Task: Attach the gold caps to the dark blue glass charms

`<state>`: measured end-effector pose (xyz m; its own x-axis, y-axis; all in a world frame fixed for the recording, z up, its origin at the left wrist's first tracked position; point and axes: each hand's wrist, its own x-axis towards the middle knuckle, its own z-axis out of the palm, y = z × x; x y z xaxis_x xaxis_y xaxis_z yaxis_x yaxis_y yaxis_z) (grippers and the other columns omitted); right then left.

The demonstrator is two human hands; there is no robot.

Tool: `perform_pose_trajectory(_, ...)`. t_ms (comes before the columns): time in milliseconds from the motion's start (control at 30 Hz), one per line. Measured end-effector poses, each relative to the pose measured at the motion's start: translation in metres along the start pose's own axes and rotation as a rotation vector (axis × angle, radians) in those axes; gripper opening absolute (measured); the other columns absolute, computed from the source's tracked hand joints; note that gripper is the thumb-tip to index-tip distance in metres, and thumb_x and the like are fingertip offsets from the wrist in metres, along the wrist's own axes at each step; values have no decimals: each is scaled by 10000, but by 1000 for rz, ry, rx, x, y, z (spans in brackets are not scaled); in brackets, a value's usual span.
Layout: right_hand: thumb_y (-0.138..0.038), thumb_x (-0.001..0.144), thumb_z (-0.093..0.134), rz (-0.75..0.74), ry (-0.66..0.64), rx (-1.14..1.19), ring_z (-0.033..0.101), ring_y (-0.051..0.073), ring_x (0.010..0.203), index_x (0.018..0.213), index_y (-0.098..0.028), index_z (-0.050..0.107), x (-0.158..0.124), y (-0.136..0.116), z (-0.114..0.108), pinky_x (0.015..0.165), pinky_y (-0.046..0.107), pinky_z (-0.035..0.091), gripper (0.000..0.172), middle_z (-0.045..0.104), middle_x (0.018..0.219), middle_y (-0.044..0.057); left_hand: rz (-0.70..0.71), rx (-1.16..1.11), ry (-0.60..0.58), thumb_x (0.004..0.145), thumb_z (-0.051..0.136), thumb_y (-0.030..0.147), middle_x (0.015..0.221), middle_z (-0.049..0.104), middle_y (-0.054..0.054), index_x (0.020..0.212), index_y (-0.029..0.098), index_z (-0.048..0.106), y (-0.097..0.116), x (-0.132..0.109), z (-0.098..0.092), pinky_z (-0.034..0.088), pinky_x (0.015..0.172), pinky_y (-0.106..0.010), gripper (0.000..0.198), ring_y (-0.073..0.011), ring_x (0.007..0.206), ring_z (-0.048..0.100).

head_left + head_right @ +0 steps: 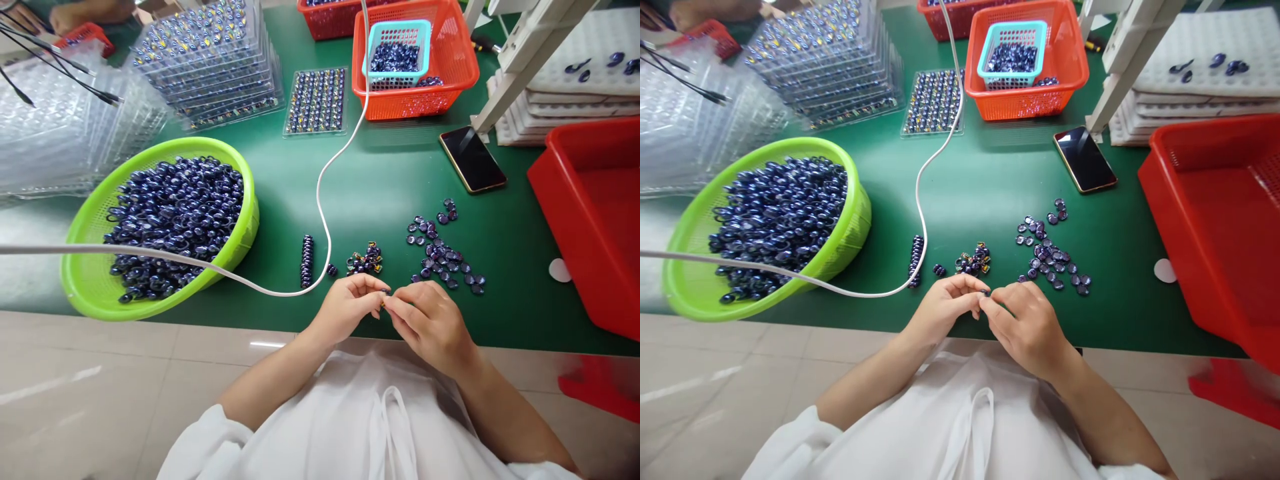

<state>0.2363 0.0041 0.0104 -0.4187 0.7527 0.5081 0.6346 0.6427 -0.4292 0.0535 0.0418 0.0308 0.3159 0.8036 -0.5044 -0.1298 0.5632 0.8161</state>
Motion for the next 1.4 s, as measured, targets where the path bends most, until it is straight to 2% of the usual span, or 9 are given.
perform_pose_trajectory(200,-83,871,610,59,17,56,632,185,783,1038,-264,611,0,0,4,722,357,455,246,692,888,27,-48,-49,-46,661,854,289,685,728,-29,853,119,773,-2,1,-3,542,606,-248,269,-110,556,636)
perform_pose_trajectory(367,-84,890,578,318,65,268,603,166,751,921,-246,568,4,-7,6,700,329,480,165,623,807,4,9,-47,-36,690,867,332,747,775,-55,909,140,806,-6,1,-3,584,684,-281,298,-148,640,694)
perform_pose_trajectory(533,-103,887,588,427,122,318,578,159,725,870,-243,569,5,-12,10,682,315,474,142,604,789,-4,23,-84,-41,723,855,310,740,779,-35,926,157,815,-11,3,-4,584,695,-243,258,-128,653,708)
perform_pose_trajectory(633,-151,901,593,567,141,366,549,147,698,818,-240,566,6,-13,11,660,298,451,126,583,762,-14,51,-119,-54,736,848,309,762,790,-38,927,166,819,-14,2,-2,604,725,-263,241,-139,683,723)
perform_pose_trajectory(833,-240,916,601,796,141,525,545,144,718,827,-233,594,7,-13,14,673,289,439,89,604,788,-13,205,-11,103,695,866,243,883,820,-50,910,193,827,-25,0,6,627,808,-319,225,-198,796,761)
perform_pose_trajectory(1033,-267,929,589,813,134,670,531,141,730,825,-232,534,7,-9,15,669,280,448,122,575,810,-12,394,119,181,726,835,214,931,822,-53,884,214,833,-29,-2,10,624,811,-305,158,-213,853,768)
perform_pose_trajectory(1233,-294,945,609,797,-5,650,532,129,694,892,-243,538,9,-8,6,637,264,453,102,540,776,-30,214,-37,96,733,828,255,743,775,-28,875,171,811,-22,-1,4,574,688,-262,165,-141,665,687)
perform_pose_trajectory(1300,-241,953,603,687,1,621,549,126,718,967,-256,571,6,-8,4,662,262,464,38,556,801,-27,163,-108,58,725,827,251,673,728,-5,851,156,796,-18,1,1,528,642,-234,160,-106,606,626)
perform_pose_trajectory(1400,-103,958,543,372,5,522,566,124,769,1173,-294,610,2,-6,4,699,269,478,295,572,884,-2,84,-174,56,696,829,241,651,694,1,814,134,774,-10,3,-2,461,593,-217,168,-80,564,568)
